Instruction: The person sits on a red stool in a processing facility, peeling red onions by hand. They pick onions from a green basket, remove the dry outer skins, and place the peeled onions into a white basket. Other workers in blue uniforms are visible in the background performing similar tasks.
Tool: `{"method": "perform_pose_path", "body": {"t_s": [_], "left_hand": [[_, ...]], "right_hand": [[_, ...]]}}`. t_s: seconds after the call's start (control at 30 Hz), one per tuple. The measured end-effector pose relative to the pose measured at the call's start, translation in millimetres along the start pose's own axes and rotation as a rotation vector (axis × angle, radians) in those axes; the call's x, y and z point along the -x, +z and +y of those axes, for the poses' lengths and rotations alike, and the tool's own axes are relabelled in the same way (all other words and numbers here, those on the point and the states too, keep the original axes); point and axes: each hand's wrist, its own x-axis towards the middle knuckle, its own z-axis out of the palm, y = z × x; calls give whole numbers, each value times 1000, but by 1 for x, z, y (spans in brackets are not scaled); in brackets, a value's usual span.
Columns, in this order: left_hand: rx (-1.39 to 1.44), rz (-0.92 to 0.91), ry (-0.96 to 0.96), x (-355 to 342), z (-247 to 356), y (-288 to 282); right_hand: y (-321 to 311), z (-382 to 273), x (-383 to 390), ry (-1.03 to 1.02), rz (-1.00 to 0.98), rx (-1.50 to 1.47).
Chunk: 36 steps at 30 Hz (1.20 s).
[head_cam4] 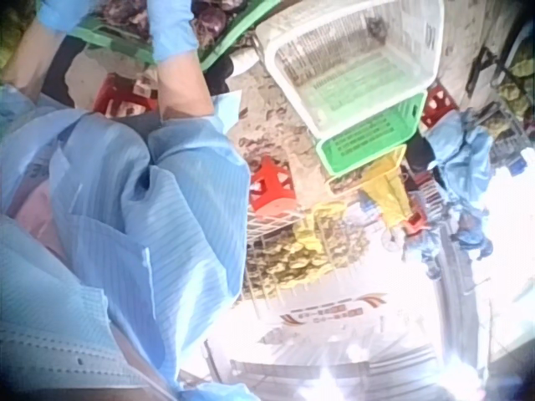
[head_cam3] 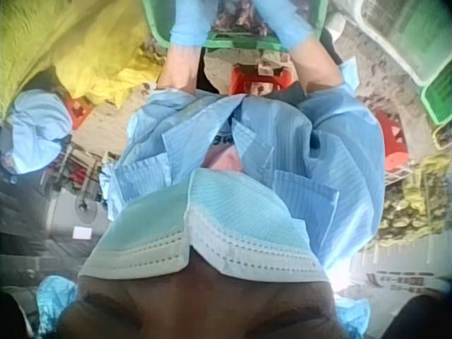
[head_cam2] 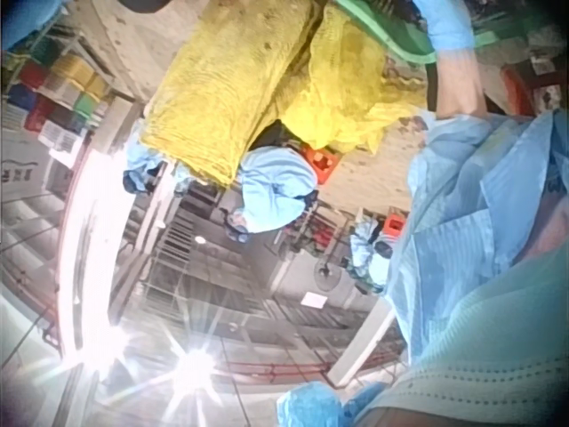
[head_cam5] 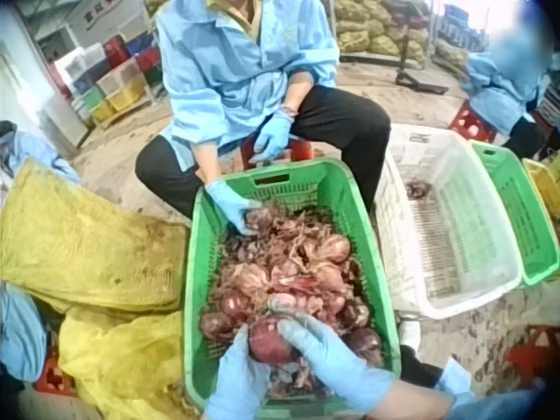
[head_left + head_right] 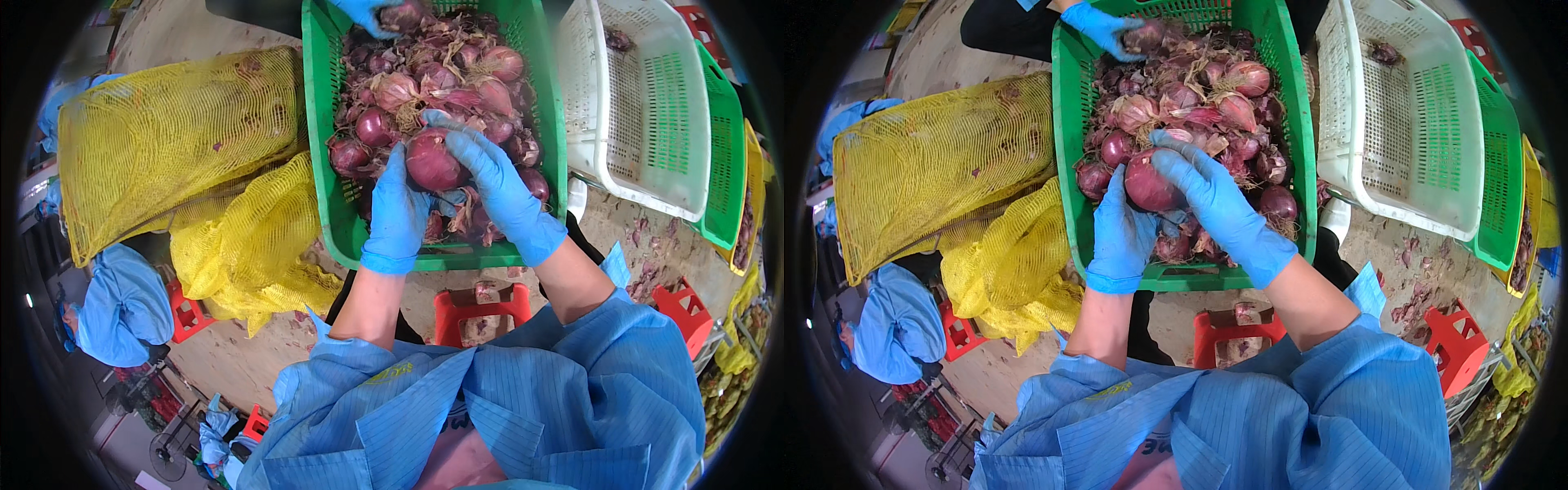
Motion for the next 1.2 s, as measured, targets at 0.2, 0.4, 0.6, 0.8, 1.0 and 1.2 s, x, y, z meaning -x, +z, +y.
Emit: {"method": "perform_pose_path", "body": {"t_s": [0.2, 0.4, 0.6, 0.8, 1.0, 1.2], "left_hand": [[-327, -71, -62, 5, 6, 1], [-622, -190, 176, 15, 11, 4], [-1216, -140, 316, 33, 21, -11], [-1438, -208, 388, 51, 13, -38], [-1261, -207, 344, 55, 32, -44], [-959, -192, 343, 67, 66, -57]], "right_hand": [[2, -16, -2, 143, 64, -45], [4, -12, -11, 45, 171, -101], [8, -4, -7, -52, 119, 47], [21, -1, -8, -162, 112, -92], [136, -48, -31, 127, -150, -120], [345, -88, -97, 184, -747, 172]]}}
